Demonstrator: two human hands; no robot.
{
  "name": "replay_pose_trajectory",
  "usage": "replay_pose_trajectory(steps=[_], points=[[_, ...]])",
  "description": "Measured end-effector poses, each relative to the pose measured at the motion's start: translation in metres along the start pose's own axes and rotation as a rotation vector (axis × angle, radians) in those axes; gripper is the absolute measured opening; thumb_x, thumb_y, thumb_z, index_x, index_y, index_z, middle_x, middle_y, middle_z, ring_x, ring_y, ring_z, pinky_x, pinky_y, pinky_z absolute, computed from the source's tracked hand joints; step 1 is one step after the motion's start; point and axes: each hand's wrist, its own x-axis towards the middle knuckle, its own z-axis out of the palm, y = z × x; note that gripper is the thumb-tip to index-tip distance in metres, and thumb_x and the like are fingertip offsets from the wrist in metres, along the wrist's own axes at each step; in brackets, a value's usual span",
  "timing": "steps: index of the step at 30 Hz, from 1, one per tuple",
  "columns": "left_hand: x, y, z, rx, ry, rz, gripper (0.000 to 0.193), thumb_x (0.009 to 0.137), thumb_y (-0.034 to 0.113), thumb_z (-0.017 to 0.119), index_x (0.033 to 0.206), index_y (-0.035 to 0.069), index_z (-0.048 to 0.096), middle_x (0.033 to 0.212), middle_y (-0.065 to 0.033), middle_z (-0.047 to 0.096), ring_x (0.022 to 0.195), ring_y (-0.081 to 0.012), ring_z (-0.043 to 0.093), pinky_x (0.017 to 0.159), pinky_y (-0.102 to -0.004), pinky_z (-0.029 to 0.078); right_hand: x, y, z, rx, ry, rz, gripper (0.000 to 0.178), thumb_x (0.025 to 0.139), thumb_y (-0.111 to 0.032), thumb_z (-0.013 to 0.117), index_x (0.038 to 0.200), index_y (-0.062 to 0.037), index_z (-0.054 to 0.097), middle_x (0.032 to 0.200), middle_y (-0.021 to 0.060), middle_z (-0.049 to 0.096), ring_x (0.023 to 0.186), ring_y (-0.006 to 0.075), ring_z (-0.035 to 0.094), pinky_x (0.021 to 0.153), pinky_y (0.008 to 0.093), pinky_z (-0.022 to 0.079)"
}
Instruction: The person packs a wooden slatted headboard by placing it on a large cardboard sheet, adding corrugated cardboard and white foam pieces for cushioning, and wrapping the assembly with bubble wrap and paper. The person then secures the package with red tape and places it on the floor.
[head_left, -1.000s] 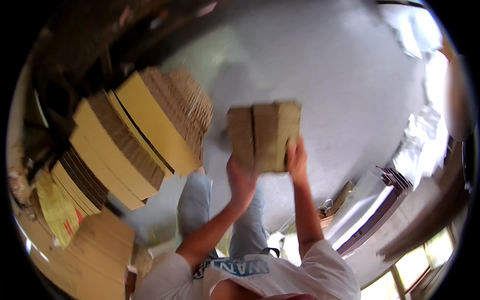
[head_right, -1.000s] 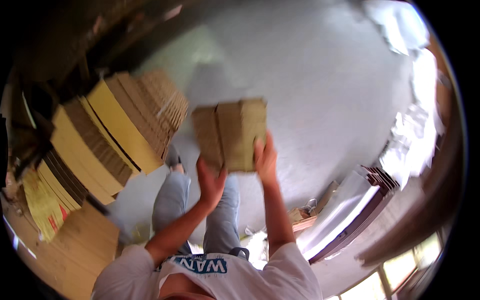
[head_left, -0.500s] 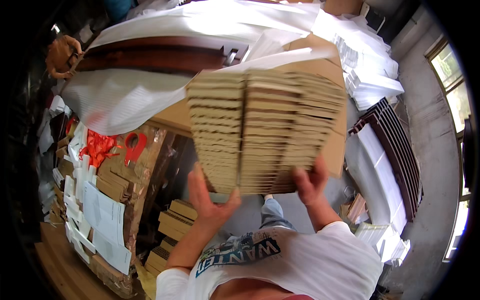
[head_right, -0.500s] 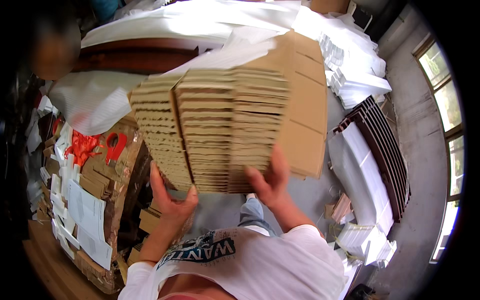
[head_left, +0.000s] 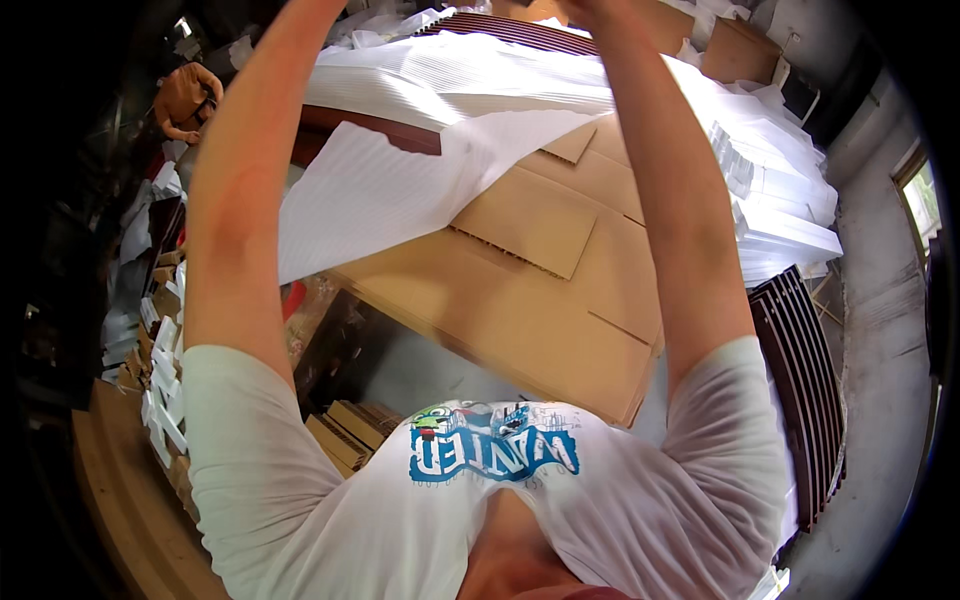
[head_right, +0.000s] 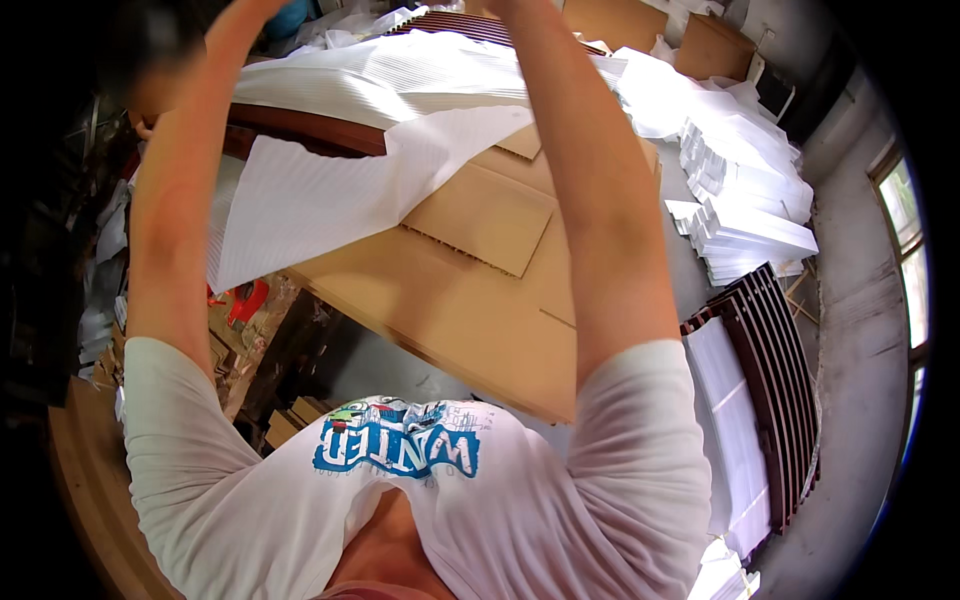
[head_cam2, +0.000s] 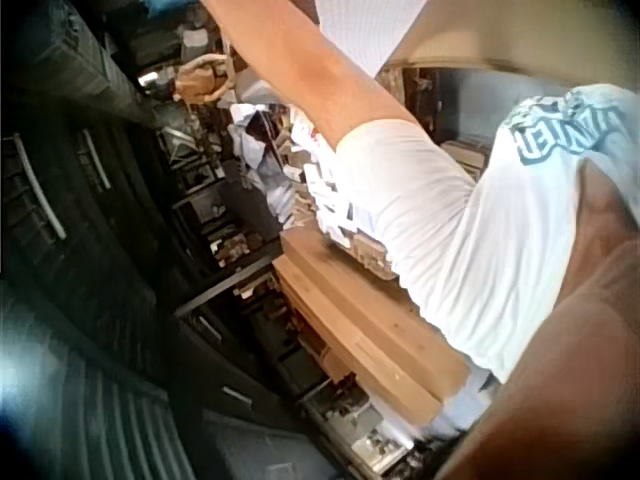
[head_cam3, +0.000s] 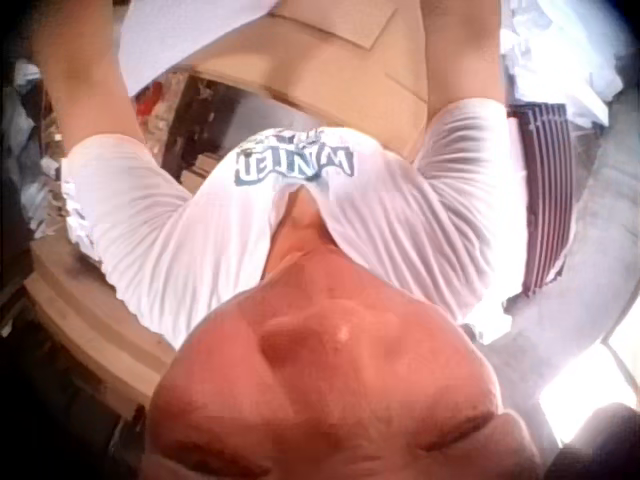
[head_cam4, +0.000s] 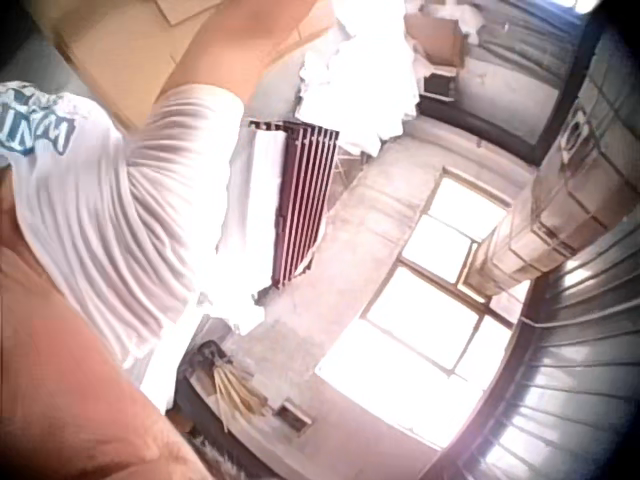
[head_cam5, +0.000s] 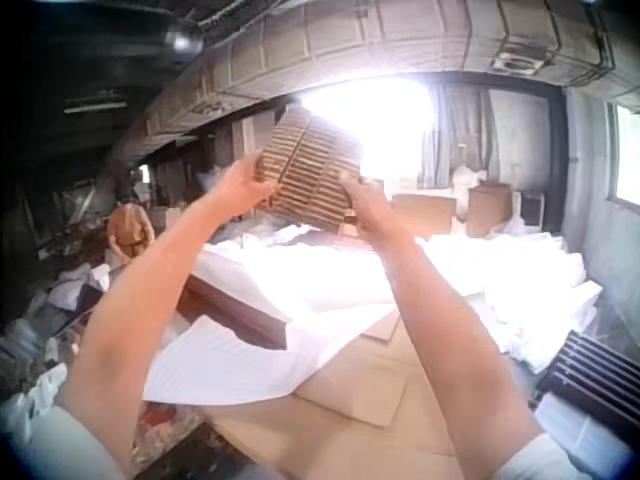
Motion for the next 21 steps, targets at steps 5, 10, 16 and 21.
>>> replay_pose_trajectory(steps=[5,10,16,21], points=[[-0.095,-0.200,0.062,0.165,0.149,-0.496,0.058,0.079,0.019,0.070,0.132,0.000,0.054,0.114,-0.0109,0.068,0.101,-0.0205,0.064,0.085,-0.0330,0.049,0.024,0.193,-0.002,-0.223,-0.027,0.384,0.039,0.085,-0.029,0.066,0.112,-0.0012,0.063,0.092,0.0098,0.065,0.077,0.0213,0.064,0.060,0.0390,0.051],[-0.219,-0.223,0.120,0.244,0.106,-0.634,0.055,0.073,0.030,0.071,0.116,0.000,0.058,0.107,-0.0175,0.069,0.102,-0.0341,0.065,0.089,-0.0397,0.050,-0.097,0.282,-0.001,-0.013,-0.078,0.864,0.032,0.093,-0.029,0.060,0.116,-0.0083,0.057,0.099,0.0053,0.061,0.091,0.0187,0.060,0.070,0.0368,0.053],[-0.300,-0.146,0.231,0.307,-0.219,-0.570,0.069,0.075,0.031,0.068,0.135,0.004,0.047,0.112,-0.0205,0.064,0.103,-0.0361,0.062,0.089,-0.0417,0.049,-0.317,0.236,-0.079,-0.018,0.290,0.876,0.060,0.092,-0.034,0.057,0.142,-0.0063,0.038,0.120,0.0087,0.056,0.101,0.0198,0.053,0.074,0.0378,0.047],[-0.304,-0.141,0.284,0.273,-0.344,-0.571,0.074,0.075,0.034,0.066,0.140,0.004,0.044,0.119,-0.0213,0.058,0.107,-0.0381,0.059,0.091,-0.0432,0.048,-0.353,0.201,-0.104,-0.274,0.281,0.838,0.055,0.095,-0.033,0.054,0.140,-0.0025,0.042,0.101,0.0035,0.058,0.083,0.0113,0.052,0.067,0.0272,0.044]])
